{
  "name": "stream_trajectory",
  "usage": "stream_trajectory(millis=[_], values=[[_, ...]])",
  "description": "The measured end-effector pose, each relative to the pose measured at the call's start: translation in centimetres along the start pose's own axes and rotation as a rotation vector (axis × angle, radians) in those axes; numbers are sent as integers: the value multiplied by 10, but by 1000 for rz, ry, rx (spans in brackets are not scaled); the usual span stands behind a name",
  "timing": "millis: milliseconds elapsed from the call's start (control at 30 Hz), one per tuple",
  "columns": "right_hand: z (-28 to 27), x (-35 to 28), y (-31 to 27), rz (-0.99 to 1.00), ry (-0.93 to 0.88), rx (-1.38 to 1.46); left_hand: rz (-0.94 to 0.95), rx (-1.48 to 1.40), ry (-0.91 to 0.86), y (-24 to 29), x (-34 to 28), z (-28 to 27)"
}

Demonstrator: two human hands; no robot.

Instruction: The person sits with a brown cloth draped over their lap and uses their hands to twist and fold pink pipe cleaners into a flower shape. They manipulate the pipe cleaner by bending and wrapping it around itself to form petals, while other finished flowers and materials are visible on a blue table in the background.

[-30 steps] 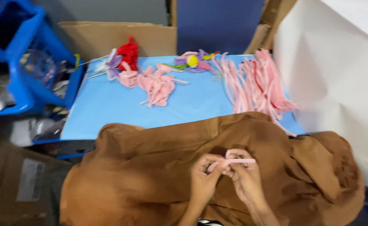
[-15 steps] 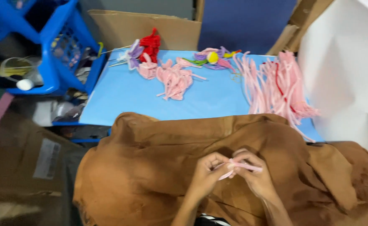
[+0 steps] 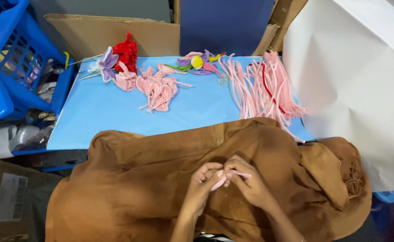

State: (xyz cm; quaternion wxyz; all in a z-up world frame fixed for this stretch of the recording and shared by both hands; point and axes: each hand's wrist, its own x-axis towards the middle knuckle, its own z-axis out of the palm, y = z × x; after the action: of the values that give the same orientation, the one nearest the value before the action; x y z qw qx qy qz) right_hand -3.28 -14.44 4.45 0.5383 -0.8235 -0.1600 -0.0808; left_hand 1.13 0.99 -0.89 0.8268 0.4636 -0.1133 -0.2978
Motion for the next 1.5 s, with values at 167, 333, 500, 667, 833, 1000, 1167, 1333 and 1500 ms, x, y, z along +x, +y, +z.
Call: stream_trajectory(millis=[167, 333, 500, 667, 833, 1000, 1167, 1333, 1500], values=[[10, -4, 3, 40, 370, 50, 183, 202, 273, 3, -2, 15], [10, -9, -1, 99, 352, 320, 212, 394, 351, 28, -13, 35], [13, -11, 4, 207, 408, 413, 391, 597, 353, 34, -13, 39], [24, -12, 8, 109, 588, 228, 175, 403, 367, 38, -11, 37], [22, -11, 7, -242, 575, -227, 87, 142, 264, 22, -6, 13], [42, -13, 12, -194, 745, -145, 102, 96, 217, 20, -3, 17], [68, -18, 36, 200, 881, 384, 179, -141, 475, 4, 5, 25], [57, -19, 16, 280, 644, 2, 125, 44, 454, 28, -2, 27], [58, -18, 21, -66, 676, -253, 206, 362, 444, 45, -6, 43]])
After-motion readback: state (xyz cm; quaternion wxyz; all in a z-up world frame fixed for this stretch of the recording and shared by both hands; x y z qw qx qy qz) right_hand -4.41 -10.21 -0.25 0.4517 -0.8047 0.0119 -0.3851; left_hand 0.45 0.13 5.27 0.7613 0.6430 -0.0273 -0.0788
